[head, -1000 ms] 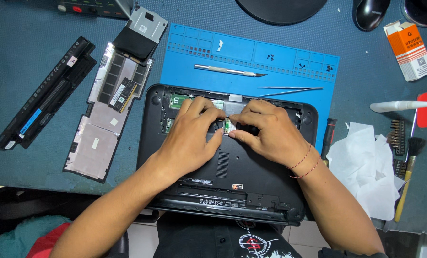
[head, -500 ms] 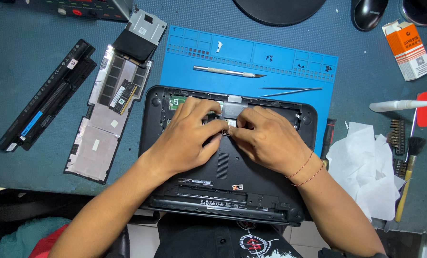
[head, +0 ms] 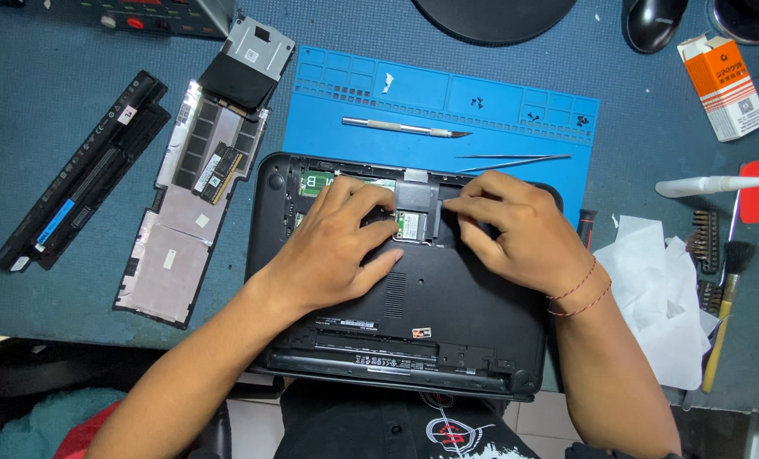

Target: The person removes a small component from the underside of a laptop using tweezers, then places a new component into the slot. They secure the component with a screwdriver and tighten the screw.

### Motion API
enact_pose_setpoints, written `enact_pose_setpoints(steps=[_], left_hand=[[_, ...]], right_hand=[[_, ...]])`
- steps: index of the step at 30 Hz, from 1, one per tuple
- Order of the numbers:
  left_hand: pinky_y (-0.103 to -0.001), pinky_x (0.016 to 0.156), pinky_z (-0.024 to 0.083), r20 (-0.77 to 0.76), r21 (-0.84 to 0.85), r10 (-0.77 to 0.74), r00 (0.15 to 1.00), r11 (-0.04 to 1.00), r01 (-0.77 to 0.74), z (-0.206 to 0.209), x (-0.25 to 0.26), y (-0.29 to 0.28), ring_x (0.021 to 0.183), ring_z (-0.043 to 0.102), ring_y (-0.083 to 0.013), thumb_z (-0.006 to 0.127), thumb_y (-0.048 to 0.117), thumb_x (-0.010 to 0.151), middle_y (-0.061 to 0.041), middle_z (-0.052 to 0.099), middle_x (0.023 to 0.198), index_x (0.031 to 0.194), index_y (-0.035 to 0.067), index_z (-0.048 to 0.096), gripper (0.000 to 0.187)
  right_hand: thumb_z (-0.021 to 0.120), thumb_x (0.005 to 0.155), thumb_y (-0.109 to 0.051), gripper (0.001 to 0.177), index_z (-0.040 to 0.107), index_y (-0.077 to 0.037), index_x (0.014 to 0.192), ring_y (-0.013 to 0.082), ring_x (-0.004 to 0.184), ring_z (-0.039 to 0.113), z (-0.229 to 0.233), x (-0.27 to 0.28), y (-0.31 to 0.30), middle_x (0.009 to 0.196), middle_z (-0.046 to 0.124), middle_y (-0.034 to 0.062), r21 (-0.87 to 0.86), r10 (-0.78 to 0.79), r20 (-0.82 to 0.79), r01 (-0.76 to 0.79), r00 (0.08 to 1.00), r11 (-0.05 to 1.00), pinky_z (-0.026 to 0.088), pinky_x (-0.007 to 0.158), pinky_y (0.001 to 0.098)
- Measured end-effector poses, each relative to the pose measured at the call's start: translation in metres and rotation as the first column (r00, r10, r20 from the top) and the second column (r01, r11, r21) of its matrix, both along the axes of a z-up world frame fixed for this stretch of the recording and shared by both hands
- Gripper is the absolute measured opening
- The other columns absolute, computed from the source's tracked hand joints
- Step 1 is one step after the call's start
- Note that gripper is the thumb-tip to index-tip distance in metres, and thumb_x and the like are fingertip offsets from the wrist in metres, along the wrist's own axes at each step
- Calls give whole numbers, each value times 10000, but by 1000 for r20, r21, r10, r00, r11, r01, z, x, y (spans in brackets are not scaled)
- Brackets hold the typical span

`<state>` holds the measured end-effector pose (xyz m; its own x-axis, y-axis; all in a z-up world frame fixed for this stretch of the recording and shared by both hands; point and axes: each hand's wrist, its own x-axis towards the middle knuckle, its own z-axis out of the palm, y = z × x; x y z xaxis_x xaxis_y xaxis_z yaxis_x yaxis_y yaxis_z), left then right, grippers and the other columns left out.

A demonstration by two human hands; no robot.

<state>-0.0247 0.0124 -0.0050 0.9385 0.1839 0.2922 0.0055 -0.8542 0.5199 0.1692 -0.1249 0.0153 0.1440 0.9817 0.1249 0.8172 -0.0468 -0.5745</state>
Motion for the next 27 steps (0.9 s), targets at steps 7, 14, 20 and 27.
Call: enact_pose_setpoints(steps=[7, 14, 20, 27], left_hand=[[-399, 827, 416, 14, -36, -12, 1000, 999, 12, -5, 0, -5, 993, 485, -305, 673, 188, 824, -109, 547, 1045, 898, 1, 674, 200], [-409, 842, 425, 26, -82, -24, 999, 996, 26, -1, -1, -6, 981, 496, -312, 694, 206, 808, -111, 550, 1027, 911, -14, 671, 244], [-405, 833, 411, -14, -14, 18, 1000, 1000, -18, 2, 0, -2, 987, 484, -304, 692, 217, 799, -101, 539, 1015, 902, 13, 673, 229], [-393, 792, 398, -53, 62, 22, 998, 998, -19, 4, 1, -1, 992, 482, -307, 685, 224, 797, -92, 531, 1017, 902, 52, 670, 202]], right_hand=[[644, 797, -80, 151, 746, -76, 909, 233, 741, 645, -3, -14, 6, 818, 680, 91, 25, 52, -46, -51, 998, 998, 538, 697, 327], [656, 828, -201, 220, 720, -94, 1009, 253, 789, 614, -8, -23, 13, 889, 632, 100, -11, 112, 25, -112, 993, 994, 532, 686, 350], [655, 834, -208, 202, 719, -96, 989, 248, 789, 603, -6, -27, 18, 888, 605, 97, -36, 128, 58, -126, 990, 991, 527, 678, 338], [634, 846, -194, 141, 731, -111, 905, 237, 796, 601, -11, -27, 18, 886, 599, 80, -53, 140, 111, -135, 984, 989, 521, 664, 322]])
